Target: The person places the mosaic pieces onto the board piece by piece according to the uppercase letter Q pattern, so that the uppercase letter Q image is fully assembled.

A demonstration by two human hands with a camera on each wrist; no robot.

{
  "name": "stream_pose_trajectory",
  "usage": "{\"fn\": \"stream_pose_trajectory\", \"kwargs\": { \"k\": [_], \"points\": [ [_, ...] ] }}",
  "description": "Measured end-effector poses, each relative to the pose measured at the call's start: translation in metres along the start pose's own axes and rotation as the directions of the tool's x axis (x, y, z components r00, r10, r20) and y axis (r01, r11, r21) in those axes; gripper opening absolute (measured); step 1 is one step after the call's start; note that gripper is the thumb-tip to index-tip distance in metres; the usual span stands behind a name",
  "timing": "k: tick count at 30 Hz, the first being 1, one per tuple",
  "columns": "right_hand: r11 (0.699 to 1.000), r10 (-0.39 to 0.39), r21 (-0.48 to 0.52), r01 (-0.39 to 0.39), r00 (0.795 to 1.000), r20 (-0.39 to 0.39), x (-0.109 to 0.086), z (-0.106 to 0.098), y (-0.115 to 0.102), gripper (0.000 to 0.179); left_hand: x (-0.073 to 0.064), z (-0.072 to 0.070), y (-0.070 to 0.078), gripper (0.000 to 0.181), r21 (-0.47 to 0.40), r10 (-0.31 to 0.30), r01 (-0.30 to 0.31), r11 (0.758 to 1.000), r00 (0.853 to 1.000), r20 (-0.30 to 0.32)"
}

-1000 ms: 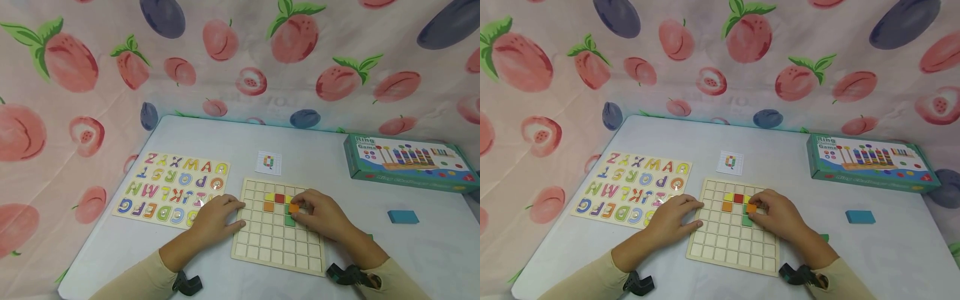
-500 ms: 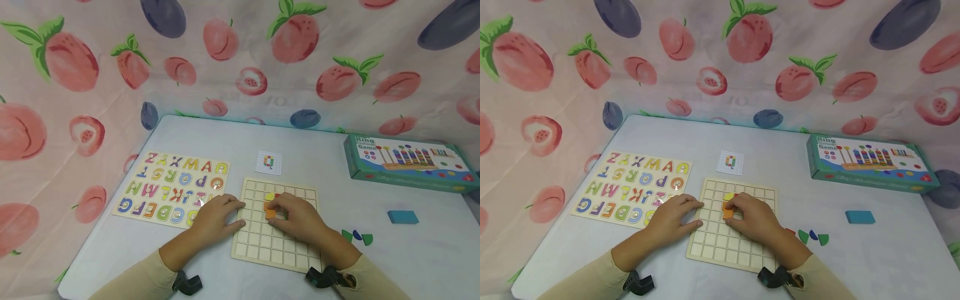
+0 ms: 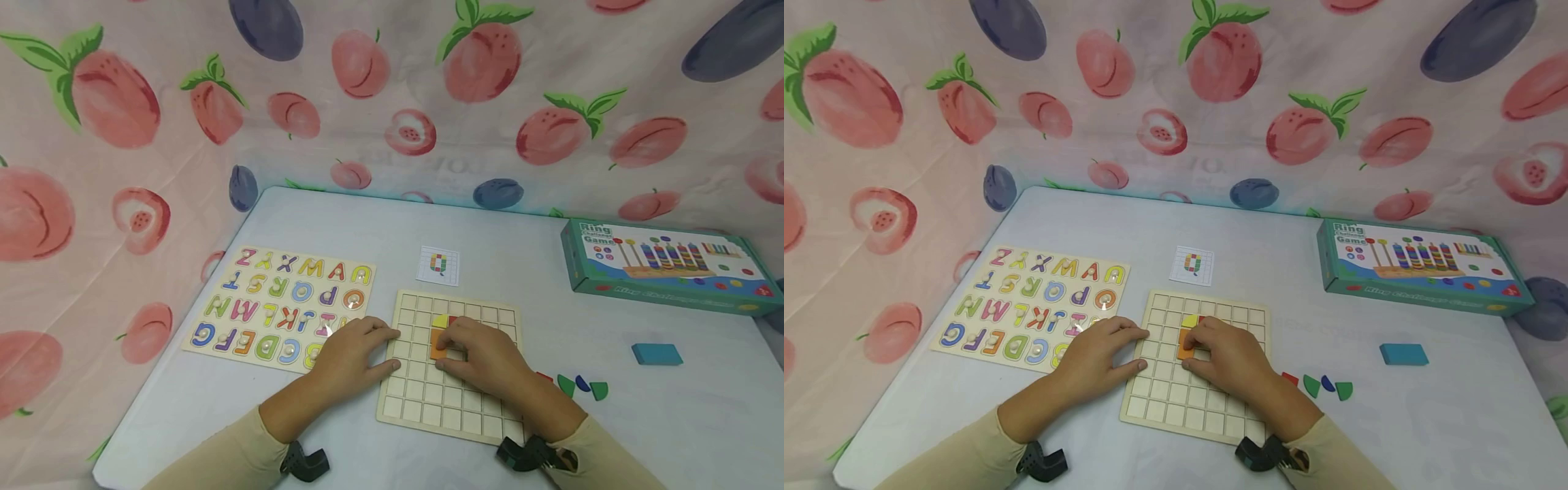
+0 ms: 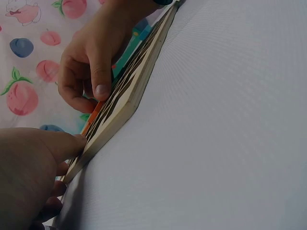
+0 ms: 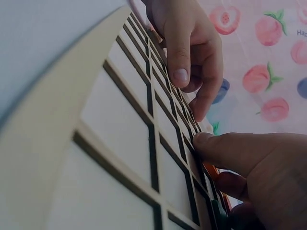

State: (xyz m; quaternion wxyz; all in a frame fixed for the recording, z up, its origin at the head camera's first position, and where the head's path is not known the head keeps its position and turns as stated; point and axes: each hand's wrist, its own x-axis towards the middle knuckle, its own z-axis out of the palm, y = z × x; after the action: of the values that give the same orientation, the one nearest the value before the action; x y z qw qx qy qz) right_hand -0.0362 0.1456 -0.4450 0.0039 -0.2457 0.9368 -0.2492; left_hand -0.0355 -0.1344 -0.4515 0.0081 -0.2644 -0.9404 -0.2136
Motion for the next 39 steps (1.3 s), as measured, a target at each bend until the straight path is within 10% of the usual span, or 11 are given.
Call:
{"fn": "stream_pose_trajectory", "kwargs": {
  "k": [20, 39],
  "points": [
    [0.996, -0.056, 0.065, 0.056, 0.998, 0.000, -0.003, -0.002, 0.003, 0.018, 0.000, 0.002, -0.001, 0.048, -0.001, 0.011, -0.011, 1.000, 1.000, -0.017],
    [0.990, 0.097, 0.106, -0.094, 0.995, -0.022, -0.019, -0.021, 0.013, 0.024, 0.000, 0.002, 0.000, 0.048, 0.009, -0.002, 0.002, 1.000, 1.000, -0.014]
  ]
}}
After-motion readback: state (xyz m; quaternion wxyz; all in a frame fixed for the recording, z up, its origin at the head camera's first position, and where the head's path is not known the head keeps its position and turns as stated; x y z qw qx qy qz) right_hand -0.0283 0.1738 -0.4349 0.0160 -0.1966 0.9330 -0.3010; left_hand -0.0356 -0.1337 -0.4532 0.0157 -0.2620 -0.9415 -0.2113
